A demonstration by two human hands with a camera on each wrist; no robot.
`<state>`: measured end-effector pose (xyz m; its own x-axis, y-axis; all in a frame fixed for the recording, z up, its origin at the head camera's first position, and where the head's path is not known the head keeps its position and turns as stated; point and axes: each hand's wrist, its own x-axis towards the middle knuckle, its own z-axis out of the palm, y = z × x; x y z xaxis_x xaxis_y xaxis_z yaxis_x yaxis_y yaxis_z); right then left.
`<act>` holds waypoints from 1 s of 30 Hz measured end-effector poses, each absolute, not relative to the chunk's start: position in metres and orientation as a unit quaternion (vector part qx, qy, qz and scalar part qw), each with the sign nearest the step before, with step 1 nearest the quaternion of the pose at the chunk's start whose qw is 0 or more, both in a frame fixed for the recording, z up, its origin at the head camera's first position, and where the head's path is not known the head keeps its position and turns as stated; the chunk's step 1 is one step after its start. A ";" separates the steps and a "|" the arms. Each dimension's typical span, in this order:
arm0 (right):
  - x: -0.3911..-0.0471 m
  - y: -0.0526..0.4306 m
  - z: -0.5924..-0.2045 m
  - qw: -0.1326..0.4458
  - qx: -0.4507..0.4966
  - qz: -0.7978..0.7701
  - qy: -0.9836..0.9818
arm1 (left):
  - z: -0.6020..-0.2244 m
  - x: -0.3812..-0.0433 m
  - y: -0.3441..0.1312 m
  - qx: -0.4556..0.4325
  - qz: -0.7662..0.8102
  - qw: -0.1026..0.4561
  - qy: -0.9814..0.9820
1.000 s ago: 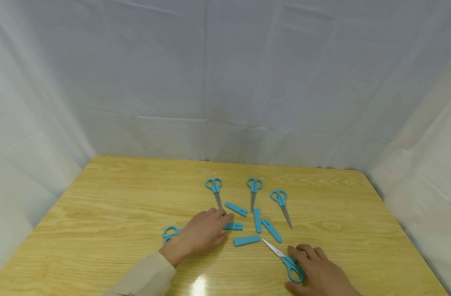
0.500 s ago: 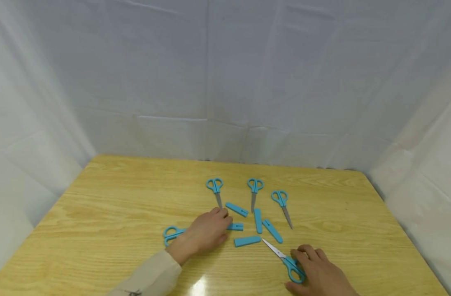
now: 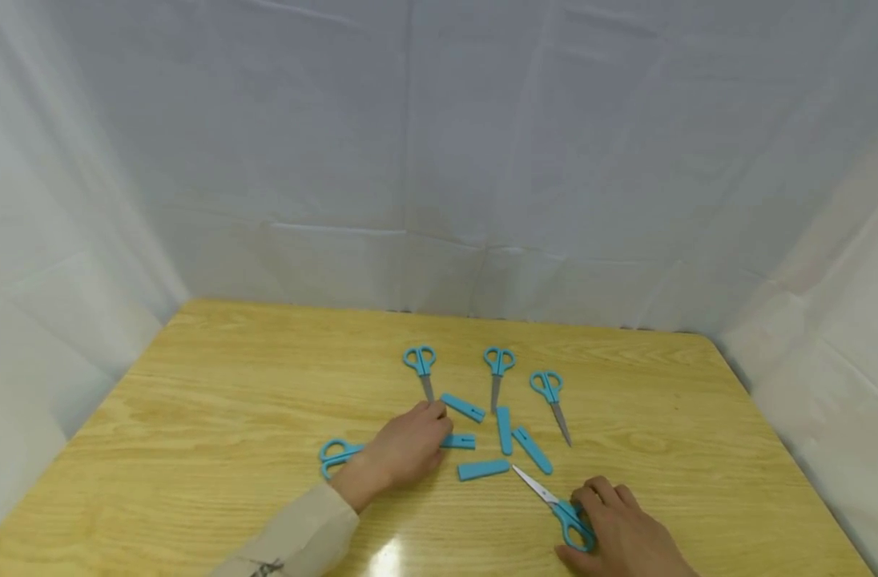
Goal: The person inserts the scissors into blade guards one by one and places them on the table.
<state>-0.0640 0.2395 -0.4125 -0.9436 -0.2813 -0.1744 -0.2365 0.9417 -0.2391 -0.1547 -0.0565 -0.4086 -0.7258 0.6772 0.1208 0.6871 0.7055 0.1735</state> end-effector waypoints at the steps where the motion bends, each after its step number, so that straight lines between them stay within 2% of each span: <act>1: -0.064 0.239 -0.412 0.107 -0.125 -0.109 0.980 | -0.409 -0.154 -0.056 -0.368 -0.102 0.023 -0.924; 8: -0.065 0.235 -0.410 0.123 -0.091 -0.116 0.981 | -0.410 -0.153 -0.052 -0.350 -0.097 0.020 -0.932; 23: -0.066 0.232 -0.409 0.144 -0.101 -0.120 0.977 | -0.407 -0.159 -0.043 -0.333 -0.108 0.009 -0.937; 30: -0.068 0.229 -0.408 0.137 -0.095 -0.141 0.976 | -0.402 -0.166 -0.041 -0.322 -0.133 -0.041 -0.937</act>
